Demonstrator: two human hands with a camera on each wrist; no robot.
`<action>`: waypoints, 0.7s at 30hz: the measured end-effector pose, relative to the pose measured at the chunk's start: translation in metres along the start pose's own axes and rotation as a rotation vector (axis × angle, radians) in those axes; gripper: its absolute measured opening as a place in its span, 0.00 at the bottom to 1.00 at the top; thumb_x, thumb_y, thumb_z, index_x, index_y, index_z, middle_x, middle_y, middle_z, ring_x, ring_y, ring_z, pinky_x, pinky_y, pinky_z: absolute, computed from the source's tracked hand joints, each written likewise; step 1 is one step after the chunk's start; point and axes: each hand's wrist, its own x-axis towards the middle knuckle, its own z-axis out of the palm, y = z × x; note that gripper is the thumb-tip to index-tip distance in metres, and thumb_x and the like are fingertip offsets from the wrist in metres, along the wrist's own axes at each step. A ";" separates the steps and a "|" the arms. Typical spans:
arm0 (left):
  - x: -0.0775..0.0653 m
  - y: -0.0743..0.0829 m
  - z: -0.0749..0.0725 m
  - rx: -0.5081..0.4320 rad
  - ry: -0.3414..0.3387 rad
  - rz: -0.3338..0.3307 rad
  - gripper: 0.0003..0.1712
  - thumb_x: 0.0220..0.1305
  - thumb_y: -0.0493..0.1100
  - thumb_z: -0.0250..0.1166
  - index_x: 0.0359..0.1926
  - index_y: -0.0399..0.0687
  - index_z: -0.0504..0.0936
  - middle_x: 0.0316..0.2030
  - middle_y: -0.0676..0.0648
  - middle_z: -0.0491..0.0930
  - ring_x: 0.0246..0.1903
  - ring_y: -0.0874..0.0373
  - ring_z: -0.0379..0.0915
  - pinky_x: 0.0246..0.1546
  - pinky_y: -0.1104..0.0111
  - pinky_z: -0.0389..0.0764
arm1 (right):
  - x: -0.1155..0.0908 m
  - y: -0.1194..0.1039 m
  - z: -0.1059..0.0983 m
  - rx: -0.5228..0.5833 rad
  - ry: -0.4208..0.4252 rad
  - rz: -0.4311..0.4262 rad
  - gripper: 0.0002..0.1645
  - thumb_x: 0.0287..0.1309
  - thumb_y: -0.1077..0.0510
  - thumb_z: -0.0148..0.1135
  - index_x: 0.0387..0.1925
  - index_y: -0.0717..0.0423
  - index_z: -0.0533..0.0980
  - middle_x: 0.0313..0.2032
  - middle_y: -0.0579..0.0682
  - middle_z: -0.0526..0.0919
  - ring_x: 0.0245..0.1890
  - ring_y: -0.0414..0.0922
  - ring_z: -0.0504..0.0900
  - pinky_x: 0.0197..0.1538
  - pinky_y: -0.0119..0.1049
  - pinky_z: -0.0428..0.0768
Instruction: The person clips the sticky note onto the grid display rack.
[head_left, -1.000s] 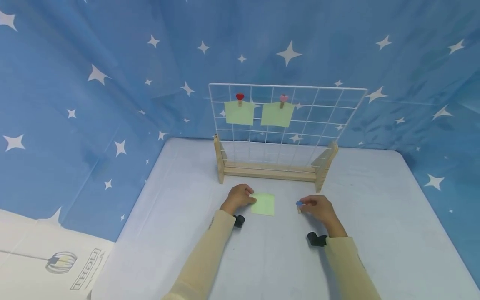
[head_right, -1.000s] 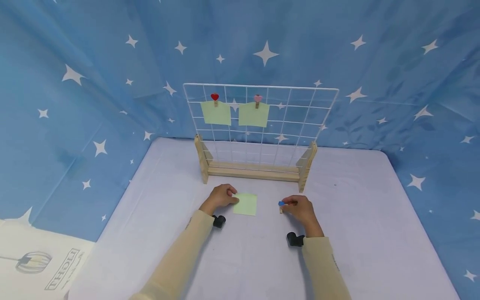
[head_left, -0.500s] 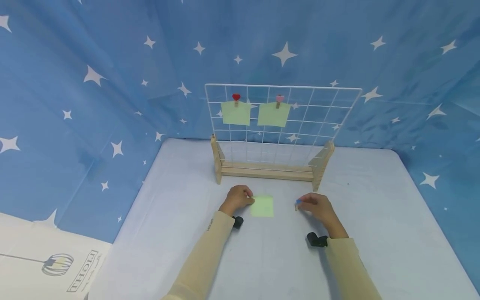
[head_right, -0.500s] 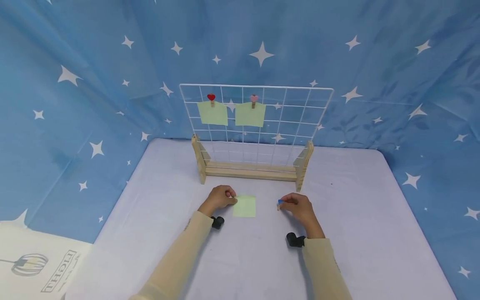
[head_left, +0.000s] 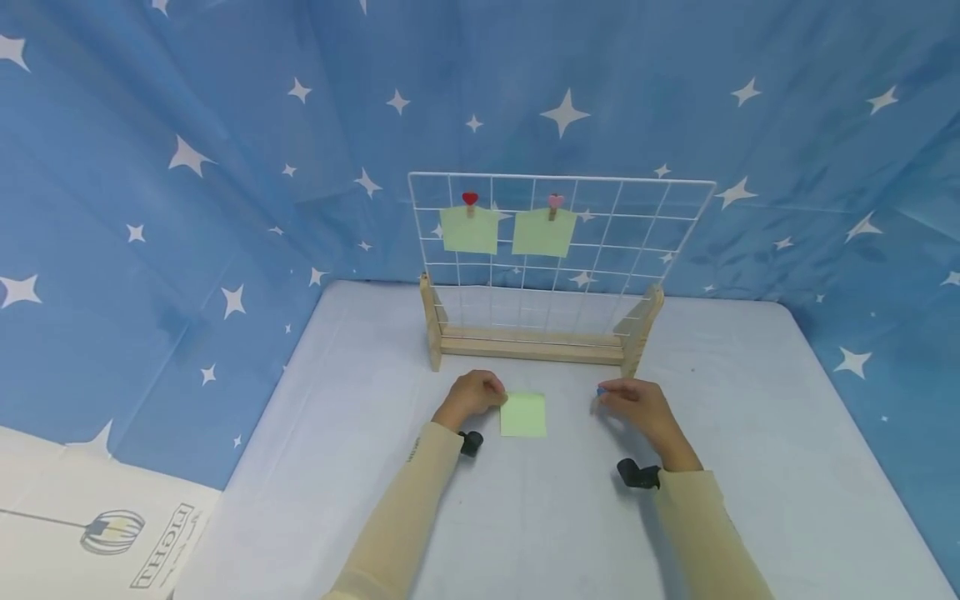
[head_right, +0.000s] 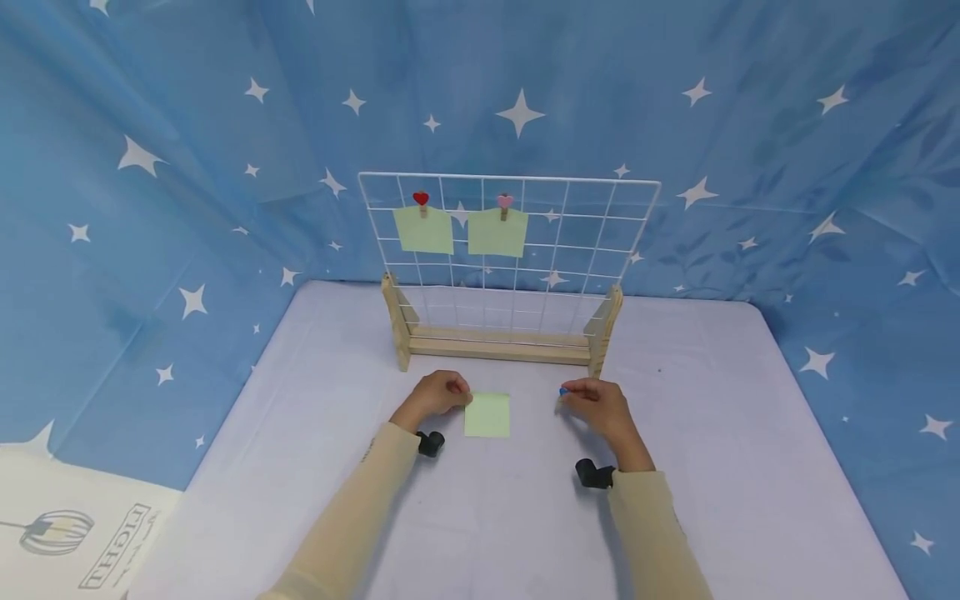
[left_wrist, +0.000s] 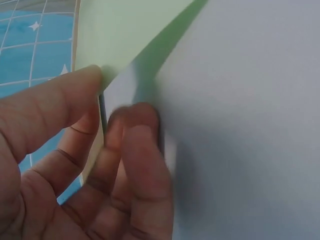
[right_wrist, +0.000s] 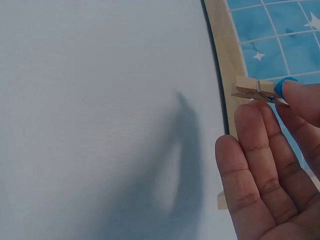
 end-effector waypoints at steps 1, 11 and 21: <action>0.000 0.000 0.000 -0.001 0.003 0.006 0.05 0.70 0.40 0.72 0.40 0.42 0.87 0.34 0.49 0.83 0.31 0.58 0.73 0.33 0.71 0.73 | 0.000 -0.001 -0.002 0.000 -0.001 -0.013 0.20 0.75 0.61 0.66 0.60 0.72 0.82 0.57 0.66 0.87 0.57 0.57 0.87 0.60 0.44 0.83; 0.002 0.006 -0.003 0.007 -0.013 0.023 0.08 0.73 0.43 0.70 0.44 0.43 0.89 0.39 0.47 0.86 0.33 0.58 0.78 0.36 0.69 0.77 | -0.002 -0.009 -0.016 0.036 -0.023 -0.057 0.22 0.77 0.63 0.63 0.63 0.76 0.77 0.50 0.63 0.90 0.46 0.35 0.87 0.52 0.29 0.81; 0.005 0.017 -0.008 0.016 -0.011 0.092 0.09 0.74 0.45 0.68 0.46 0.45 0.89 0.44 0.46 0.88 0.38 0.55 0.80 0.41 0.63 0.80 | -0.001 -0.016 -0.024 0.051 0.026 -0.091 0.20 0.77 0.63 0.63 0.61 0.74 0.79 0.50 0.64 0.90 0.42 0.30 0.85 0.49 0.25 0.81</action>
